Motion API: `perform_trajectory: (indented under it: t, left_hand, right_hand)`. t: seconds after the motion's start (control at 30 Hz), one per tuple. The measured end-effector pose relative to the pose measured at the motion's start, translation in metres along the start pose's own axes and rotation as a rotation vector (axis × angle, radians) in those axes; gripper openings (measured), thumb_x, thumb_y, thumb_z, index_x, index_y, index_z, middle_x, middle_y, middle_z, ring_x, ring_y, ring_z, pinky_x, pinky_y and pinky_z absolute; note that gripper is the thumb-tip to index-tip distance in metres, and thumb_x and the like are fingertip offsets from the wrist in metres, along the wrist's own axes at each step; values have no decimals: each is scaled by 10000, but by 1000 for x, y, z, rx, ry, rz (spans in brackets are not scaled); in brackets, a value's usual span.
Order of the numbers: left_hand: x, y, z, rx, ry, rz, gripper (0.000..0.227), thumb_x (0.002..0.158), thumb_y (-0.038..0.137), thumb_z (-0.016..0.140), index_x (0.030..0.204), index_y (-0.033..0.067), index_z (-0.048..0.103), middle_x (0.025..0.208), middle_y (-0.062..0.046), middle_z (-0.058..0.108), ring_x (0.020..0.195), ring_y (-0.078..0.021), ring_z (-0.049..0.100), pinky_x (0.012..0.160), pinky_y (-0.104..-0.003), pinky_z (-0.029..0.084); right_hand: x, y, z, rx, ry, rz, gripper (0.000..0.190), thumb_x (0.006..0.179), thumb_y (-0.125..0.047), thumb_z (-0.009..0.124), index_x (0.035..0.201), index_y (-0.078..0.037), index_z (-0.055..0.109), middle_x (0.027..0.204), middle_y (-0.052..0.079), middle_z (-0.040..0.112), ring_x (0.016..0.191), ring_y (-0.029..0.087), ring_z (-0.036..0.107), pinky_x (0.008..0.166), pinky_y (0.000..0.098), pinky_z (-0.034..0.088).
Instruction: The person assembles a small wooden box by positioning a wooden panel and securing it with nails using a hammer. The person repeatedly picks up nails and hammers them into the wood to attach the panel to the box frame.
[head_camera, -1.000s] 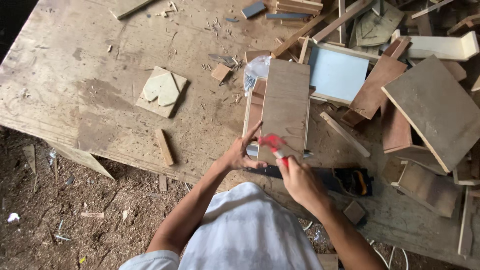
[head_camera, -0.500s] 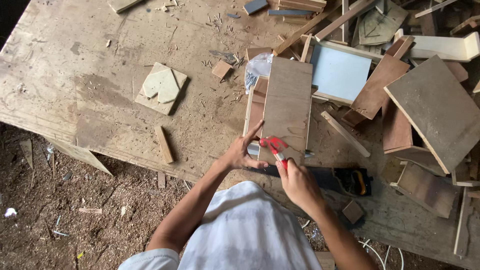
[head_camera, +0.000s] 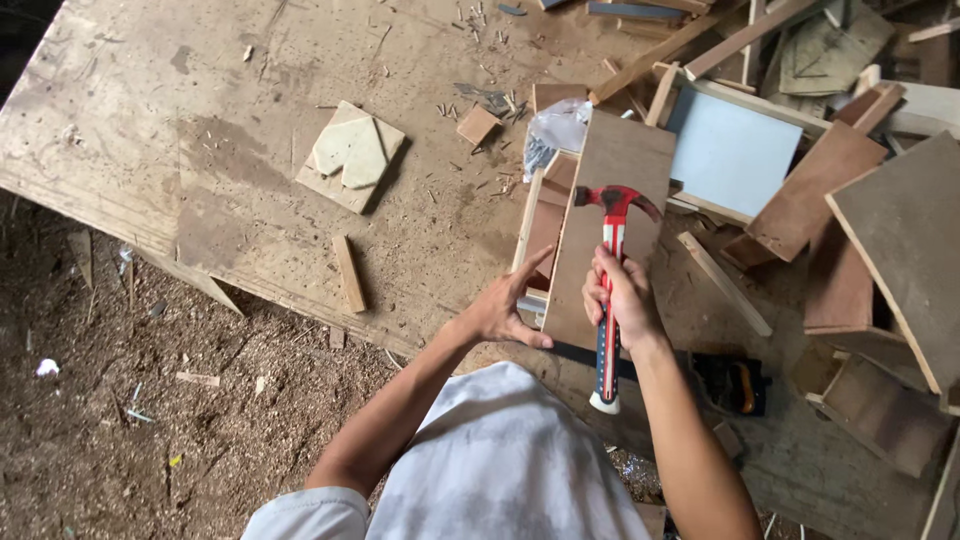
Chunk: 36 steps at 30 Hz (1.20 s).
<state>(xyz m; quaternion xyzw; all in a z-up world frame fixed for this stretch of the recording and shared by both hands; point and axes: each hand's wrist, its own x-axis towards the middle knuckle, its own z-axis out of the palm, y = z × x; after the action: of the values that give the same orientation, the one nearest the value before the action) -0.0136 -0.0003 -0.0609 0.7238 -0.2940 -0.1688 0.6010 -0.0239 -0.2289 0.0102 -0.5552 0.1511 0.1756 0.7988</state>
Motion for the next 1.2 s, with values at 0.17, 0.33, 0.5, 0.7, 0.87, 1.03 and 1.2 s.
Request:
perform_trajectory:
  t: [0.17, 0.33, 0.5, 0.7, 0.87, 1.03, 1.2]
  left_hand:
    - [5, -48, -16, -152, 193, -52, 753, 948, 545, 580, 1558, 112, 493, 1220, -139, 746, 1057, -248, 744, 930, -430, 618]
    - [16, -100, -43, -130, 451, -439, 251, 987, 191, 621, 1183, 70, 719, 1068, -138, 777, 827, -183, 757, 718, -344, 660]
    - [18, -144, -85, -39, 563, -507, 174, 967, 124, 666, 1112, 68, 744, 1049, -136, 768, 813, -180, 767, 715, -322, 672]
    - [56, -190, -120, 46, 602, -635, 183, 970, 102, 654, 1120, 89, 758, 1028, -99, 782, 781, -192, 767, 682, -311, 649]
    - [102, -215, -150, 275, 732, -444, 148, 923, 87, 693, 1040, 66, 780, 1012, -99, 788, 789, -187, 773, 722, -299, 633]
    - [149, -230, -163, 428, 851, -449, 129, 871, 165, 752, 962, 84, 796, 951, -112, 776, 788, -240, 749, 714, -362, 585]
    - [186, -253, -164, 504, 922, -533, 120, 889, 202, 767, 948, 104, 806, 930, -98, 750, 777, -231, 728, 699, -373, 570]
  right_hand:
    - [32, -12, 14, -1, -62, 29, 323, 1050, -350, 552, 839, -114, 485, 570, -21, 416, 400, 111, 465, 381, 272, 383]
    - [63, -16, 27, -36, -216, -7, 383, 1099, -348, 558, 816, -102, 481, 588, -27, 422, 426, 103, 474, 402, 264, 391]
    - [78, -18, 36, -24, -266, 26, 263, 1053, -299, 576, 886, -99, 539, 555, -43, 393, 407, 80, 444, 369, 255, 377]
    - [79, -17, 31, 95, -242, 66, 214, 1046, -249, 581, 906, -104, 511, 560, -38, 390, 401, 77, 430, 369, 251, 374]
    - [84, -15, 20, 87, -321, 120, 275, 1074, -231, 592, 869, -91, 474, 588, -33, 390, 426, 82, 433, 389, 255, 375]
    - [86, -17, 17, 132, -318, 185, 260, 1041, -220, 609, 868, -105, 454, 569, -39, 374, 420, 78, 425, 383, 249, 366]
    - [84, -18, 17, 138, -296, 213, 271, 1038, -215, 615, 855, -102, 450, 578, -33, 379, 424, 84, 421, 389, 254, 370]
